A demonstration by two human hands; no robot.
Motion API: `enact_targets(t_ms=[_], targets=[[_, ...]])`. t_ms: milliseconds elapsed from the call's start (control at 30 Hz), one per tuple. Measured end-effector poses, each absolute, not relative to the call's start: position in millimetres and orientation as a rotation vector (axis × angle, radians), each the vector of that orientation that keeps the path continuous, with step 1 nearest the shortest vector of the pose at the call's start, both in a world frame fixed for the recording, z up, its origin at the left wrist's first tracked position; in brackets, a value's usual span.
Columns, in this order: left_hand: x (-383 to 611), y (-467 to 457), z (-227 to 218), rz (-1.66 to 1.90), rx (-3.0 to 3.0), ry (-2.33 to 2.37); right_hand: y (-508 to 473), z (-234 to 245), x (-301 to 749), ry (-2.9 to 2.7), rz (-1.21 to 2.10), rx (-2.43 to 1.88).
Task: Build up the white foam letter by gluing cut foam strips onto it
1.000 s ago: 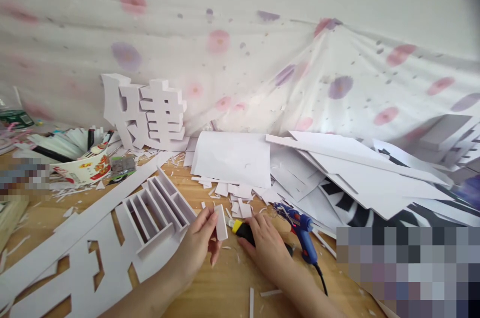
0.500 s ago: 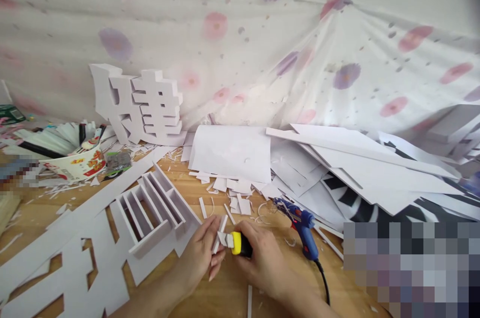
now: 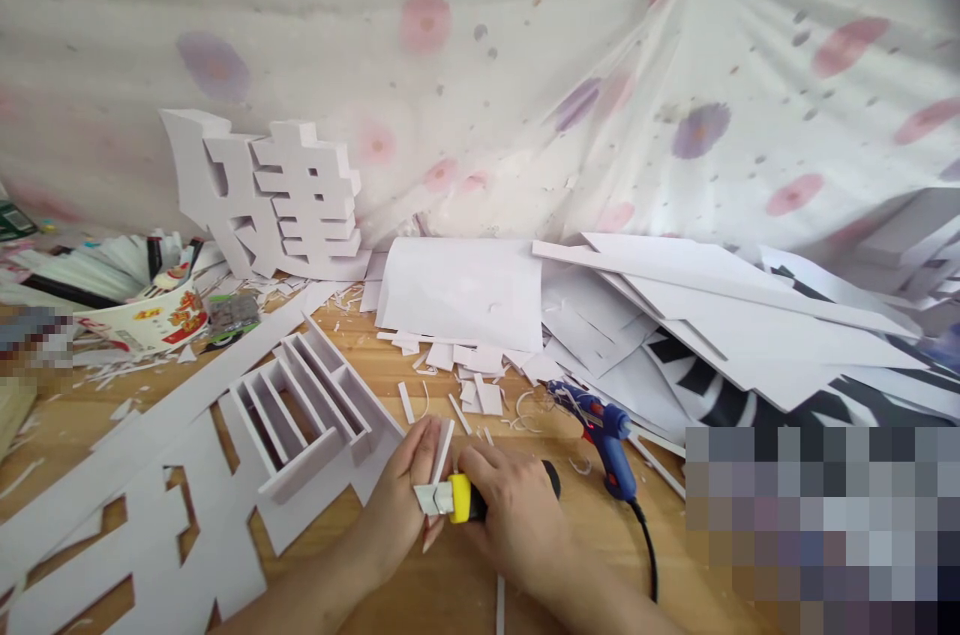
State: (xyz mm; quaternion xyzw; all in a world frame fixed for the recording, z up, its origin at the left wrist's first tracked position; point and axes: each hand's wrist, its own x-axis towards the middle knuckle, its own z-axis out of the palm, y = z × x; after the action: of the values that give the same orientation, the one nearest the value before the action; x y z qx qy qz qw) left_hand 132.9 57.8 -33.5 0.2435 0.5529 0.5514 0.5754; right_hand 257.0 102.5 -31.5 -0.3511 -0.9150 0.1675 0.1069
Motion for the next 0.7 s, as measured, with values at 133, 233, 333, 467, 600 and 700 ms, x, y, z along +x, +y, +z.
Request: enact_targets(t_ms=[133,233,333,467,600,700], targets=[[134.3,57.9,-33.3,1.287,0.591,1.247,101.1,-34.3,256.7,-2.673,0.421,-1.069],[134.2,57.2,-32.6,1.289,0.582,1.265,100.2,-33.1,256.6,-2.654,0.411,-1.085],[133.9,56.0,-32.5,1.274,0.535,1.299,100.2,-30.9,256.3,-2.645,0.412,-1.110],[133.8,54.6,-34.6,1.239,0.532,1.311,101.6,-30.7,255.8,-2.651,0.398,-1.135],[134.4,53.7,-34.7,1.240,0.538,1.295,104.0,-33.3,256.0,-2.639,0.385,-1.145],[135.2,53.1,-32.0,1.248,0.549,1.270,105.8,-34.9,256.7,-2.624,0.370,-1.159]])
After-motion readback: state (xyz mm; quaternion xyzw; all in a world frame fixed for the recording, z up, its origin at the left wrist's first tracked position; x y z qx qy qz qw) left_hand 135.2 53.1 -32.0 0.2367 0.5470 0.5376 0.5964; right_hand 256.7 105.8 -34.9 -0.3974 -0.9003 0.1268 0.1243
